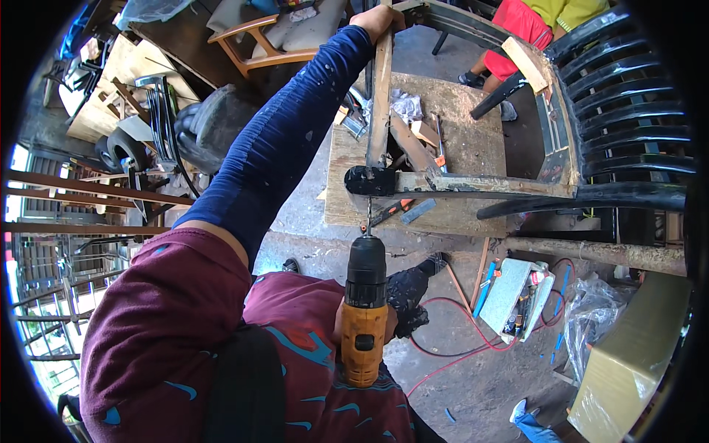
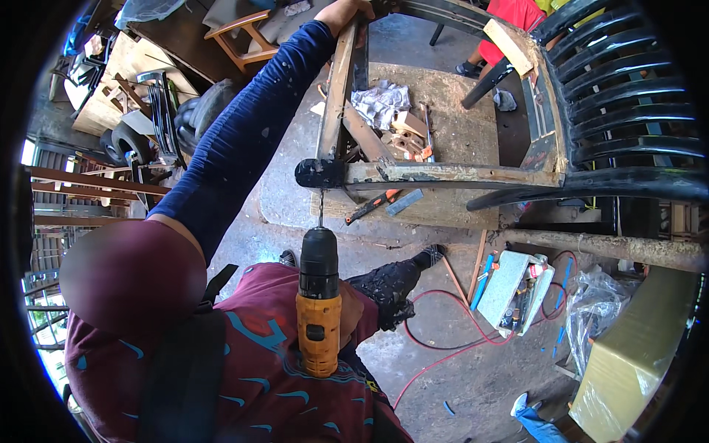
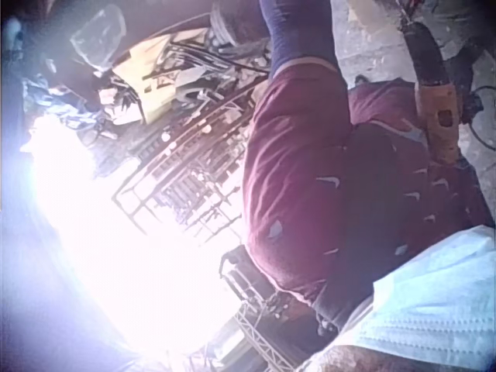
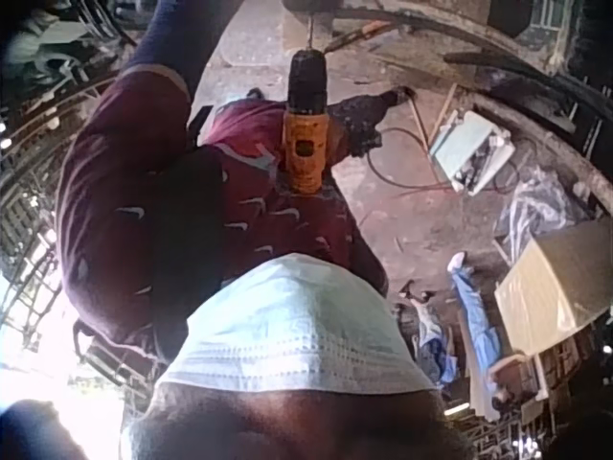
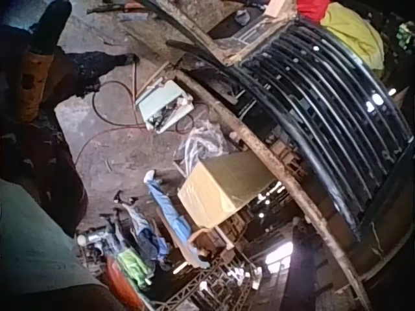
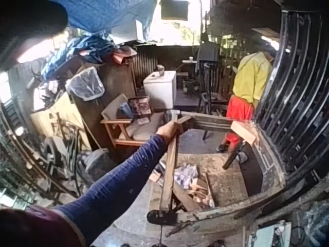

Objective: Repairing a wooden chair frame using an electric power drill to secure parts.

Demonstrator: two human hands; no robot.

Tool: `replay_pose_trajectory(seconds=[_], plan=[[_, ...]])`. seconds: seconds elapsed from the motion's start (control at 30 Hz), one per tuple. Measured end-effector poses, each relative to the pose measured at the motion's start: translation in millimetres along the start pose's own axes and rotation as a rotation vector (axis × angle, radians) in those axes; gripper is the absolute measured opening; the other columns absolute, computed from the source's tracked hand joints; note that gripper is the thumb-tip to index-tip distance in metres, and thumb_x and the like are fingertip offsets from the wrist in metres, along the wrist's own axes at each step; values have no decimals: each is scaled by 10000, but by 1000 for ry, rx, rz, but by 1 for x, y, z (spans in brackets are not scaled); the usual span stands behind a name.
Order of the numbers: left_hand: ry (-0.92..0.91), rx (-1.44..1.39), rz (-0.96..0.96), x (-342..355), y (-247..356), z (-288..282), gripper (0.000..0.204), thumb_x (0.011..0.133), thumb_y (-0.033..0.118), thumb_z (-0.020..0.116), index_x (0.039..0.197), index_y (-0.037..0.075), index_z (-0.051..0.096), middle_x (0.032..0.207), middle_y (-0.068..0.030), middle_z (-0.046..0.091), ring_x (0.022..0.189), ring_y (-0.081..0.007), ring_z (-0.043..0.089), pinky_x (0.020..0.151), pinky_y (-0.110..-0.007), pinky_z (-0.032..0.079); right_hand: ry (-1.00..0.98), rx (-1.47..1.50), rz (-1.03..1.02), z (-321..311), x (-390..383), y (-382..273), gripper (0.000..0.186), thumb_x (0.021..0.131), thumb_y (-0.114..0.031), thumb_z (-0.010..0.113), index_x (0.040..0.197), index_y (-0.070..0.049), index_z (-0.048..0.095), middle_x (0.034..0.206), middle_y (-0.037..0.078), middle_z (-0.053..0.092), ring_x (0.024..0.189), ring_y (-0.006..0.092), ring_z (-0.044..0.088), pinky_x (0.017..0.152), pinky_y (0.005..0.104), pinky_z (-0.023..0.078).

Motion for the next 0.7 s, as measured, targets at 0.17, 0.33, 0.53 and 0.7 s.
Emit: replay_pose_trajectory(seconds=[0.17, 0.33, 0.53, 0.7], plan=[[2, -80, -106, -1, -8, -1, 173, 904, 151, 600, 915, 92, 763, 850, -118, 745, 809, -260, 716, 730, -364, 533, -1, 13, 11, -1, -1, -1, 383, 809, -151, 870, 1094, 9, 671, 938, 159, 705, 827, 244, 702, 705, 354, 575], [-57, -122, 67, 16, -32, 22, 180, 916, 118, 581, 906, 76, 756, 824, -101, 738, 776, -238, 693, 718, -352, 525, 5, 2, -1, 1, -2, -3, 372, 807, -147, 869, 1083, 9, 674, 928, 157, 706, 823, 244, 703, 702, 351, 574], [7, -162, -96, 4, -23, 13, 165, 899, 99, 591, 884, 71, 753, 813, -94, 731, 777, -232, 686, 715, -354, 520, 0, 6, 0, 1, -2, -2, 360, 804, -142, 868, 1071, 8, 679, 915, 154, 707, 817, 245, 703, 698, 348, 572], [-42, -123, 19, 5, -15, 5, 159, 874, 121, 604, 859, 65, 751, 801, -97, 723, 778, -239, 692, 713, -349, 525, 10, -12, -6, -1, -3, -3, 349, 802, -139, 867, 1060, 7, 683, 904, 152, 708, 813, 245, 703, 696, 345, 571]])
Point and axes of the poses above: each hand's wrist, its own x-axis towards the middle knuckle, its own z-axis out of the palm, y = z × x, the point moved 4 cm from there along x, towards the middle knuckle
